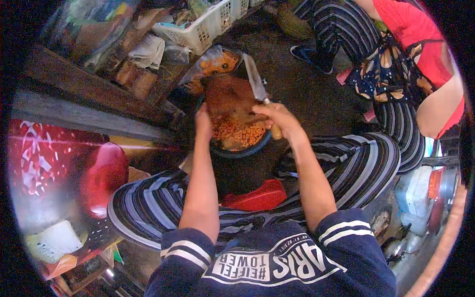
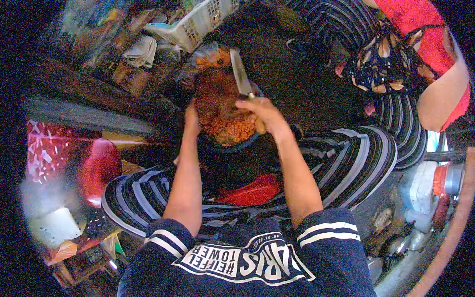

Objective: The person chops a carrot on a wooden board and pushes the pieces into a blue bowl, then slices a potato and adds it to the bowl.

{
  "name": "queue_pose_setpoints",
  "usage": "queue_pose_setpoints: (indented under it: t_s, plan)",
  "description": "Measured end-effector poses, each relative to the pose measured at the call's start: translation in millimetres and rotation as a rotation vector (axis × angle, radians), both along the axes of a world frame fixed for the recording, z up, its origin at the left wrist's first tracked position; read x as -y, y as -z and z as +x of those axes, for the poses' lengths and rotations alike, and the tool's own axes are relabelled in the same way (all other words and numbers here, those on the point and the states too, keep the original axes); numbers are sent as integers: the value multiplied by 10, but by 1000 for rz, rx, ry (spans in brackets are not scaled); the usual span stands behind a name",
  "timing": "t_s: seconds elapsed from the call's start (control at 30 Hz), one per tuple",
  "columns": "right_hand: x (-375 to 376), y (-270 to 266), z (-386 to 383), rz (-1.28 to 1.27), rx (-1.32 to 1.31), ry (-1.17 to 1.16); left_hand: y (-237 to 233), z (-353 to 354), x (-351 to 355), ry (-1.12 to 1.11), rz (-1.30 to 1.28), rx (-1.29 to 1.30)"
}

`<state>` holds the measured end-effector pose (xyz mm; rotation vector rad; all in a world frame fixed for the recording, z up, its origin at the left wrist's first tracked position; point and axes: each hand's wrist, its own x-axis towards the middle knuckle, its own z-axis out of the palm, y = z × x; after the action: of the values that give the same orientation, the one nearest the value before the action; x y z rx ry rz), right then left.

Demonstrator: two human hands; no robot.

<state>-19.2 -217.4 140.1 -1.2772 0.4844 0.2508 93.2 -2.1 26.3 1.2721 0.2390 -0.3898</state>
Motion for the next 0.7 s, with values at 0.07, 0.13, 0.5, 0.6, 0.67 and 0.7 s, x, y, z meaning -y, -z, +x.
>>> queue_pose_setpoints:
  t_s: [0.07,0.13,0.5,0.6,0.67,0.7]
  plan:
    - [151,16,21,80,31,43,1086,349,152,90,710,750]
    - [205,-66,33,84,30,66,821,270,241,182,834,786]
    - [362,-196,252,21,-31,223,1114,448,1111,702,1173,1036]
    - [364,-143,311,-24,-52,244,851,215,1215,906,1170,714]
    - [366,-103,346,-16,-59,248,606,96,1178,953,1122,722]
    - [359,-99,347,-14,-65,264,574,18,1173,1005,1064,739]
